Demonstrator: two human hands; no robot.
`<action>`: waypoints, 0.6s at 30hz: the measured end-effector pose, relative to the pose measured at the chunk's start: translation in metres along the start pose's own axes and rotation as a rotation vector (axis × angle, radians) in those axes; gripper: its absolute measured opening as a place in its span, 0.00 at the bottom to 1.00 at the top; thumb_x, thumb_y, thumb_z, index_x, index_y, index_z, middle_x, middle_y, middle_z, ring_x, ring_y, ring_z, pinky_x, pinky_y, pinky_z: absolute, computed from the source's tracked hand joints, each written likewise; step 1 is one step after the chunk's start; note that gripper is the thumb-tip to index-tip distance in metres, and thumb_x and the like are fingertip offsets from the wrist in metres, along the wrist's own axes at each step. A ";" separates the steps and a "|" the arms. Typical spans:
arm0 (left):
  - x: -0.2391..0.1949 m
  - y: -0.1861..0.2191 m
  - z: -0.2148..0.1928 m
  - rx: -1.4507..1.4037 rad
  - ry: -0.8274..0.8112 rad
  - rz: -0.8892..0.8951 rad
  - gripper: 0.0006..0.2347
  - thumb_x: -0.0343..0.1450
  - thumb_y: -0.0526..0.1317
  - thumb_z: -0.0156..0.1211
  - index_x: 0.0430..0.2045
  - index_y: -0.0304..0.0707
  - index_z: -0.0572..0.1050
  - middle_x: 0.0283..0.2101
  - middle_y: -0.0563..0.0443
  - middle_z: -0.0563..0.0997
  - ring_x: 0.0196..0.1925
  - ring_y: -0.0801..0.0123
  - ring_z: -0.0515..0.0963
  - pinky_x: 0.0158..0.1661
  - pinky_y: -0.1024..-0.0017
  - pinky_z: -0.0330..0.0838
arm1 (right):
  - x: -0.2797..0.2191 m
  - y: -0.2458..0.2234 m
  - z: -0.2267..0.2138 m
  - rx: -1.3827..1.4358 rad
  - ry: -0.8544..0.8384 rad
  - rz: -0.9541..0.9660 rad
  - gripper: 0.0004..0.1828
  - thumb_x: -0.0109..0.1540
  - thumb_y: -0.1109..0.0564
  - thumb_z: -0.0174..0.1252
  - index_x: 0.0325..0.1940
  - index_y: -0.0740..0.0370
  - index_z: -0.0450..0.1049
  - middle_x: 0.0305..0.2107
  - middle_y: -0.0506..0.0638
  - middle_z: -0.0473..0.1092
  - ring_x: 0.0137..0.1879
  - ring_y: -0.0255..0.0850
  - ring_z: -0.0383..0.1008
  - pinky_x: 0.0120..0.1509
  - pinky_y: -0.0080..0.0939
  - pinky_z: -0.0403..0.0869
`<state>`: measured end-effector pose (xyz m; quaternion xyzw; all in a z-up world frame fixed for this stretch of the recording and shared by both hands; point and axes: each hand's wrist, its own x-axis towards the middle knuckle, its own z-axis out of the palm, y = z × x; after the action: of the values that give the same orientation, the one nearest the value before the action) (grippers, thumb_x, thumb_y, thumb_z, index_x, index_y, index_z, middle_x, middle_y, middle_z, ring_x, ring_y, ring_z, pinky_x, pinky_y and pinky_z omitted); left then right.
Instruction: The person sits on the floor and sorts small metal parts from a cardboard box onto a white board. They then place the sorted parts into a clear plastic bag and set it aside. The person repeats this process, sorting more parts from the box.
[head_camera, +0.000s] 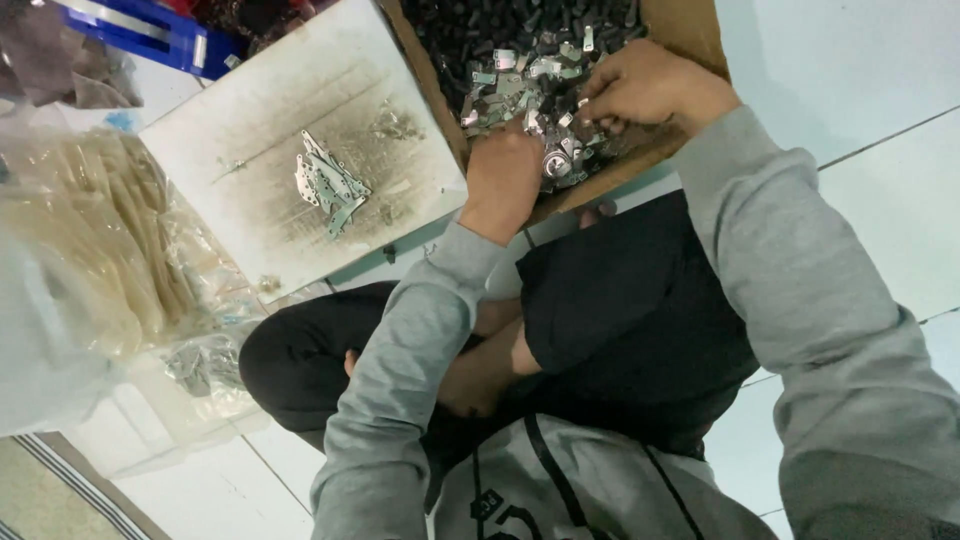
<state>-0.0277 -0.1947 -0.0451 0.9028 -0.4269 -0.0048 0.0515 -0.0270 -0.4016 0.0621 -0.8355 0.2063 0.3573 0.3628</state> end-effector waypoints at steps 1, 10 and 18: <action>-0.002 -0.001 -0.001 -0.002 -0.002 -0.005 0.07 0.63 0.31 0.66 0.13 0.45 0.79 0.40 0.42 0.84 0.25 0.59 0.80 0.21 0.64 0.72 | 0.000 0.003 -0.003 -0.003 -0.005 0.000 0.14 0.66 0.52 0.65 0.51 0.62 0.81 0.29 0.55 0.77 0.33 0.41 0.75 0.37 0.44 0.74; 0.004 0.004 -0.015 -0.124 -0.180 -0.056 0.07 0.62 0.27 0.65 0.23 0.44 0.79 0.30 0.49 0.77 0.24 0.62 0.80 0.20 0.68 0.73 | 0.015 0.031 -0.013 -0.160 -0.086 0.010 0.19 0.74 0.49 0.50 0.44 0.67 0.78 0.38 0.58 0.78 0.41 0.49 0.76 0.46 0.50 0.76; 0.006 0.008 -0.019 -0.385 -0.206 -0.013 0.10 0.60 0.18 0.54 0.25 0.32 0.77 0.30 0.39 0.78 0.29 0.51 0.81 0.24 0.59 0.75 | 0.015 0.037 -0.009 -0.059 0.060 -0.053 0.15 0.76 0.54 0.48 0.51 0.66 0.77 0.38 0.59 0.80 0.40 0.45 0.82 0.43 0.47 0.79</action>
<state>-0.0290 -0.2027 -0.0248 0.8738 -0.4153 -0.1788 0.1789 -0.0352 -0.4338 0.0381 -0.8613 0.1845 0.3283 0.3411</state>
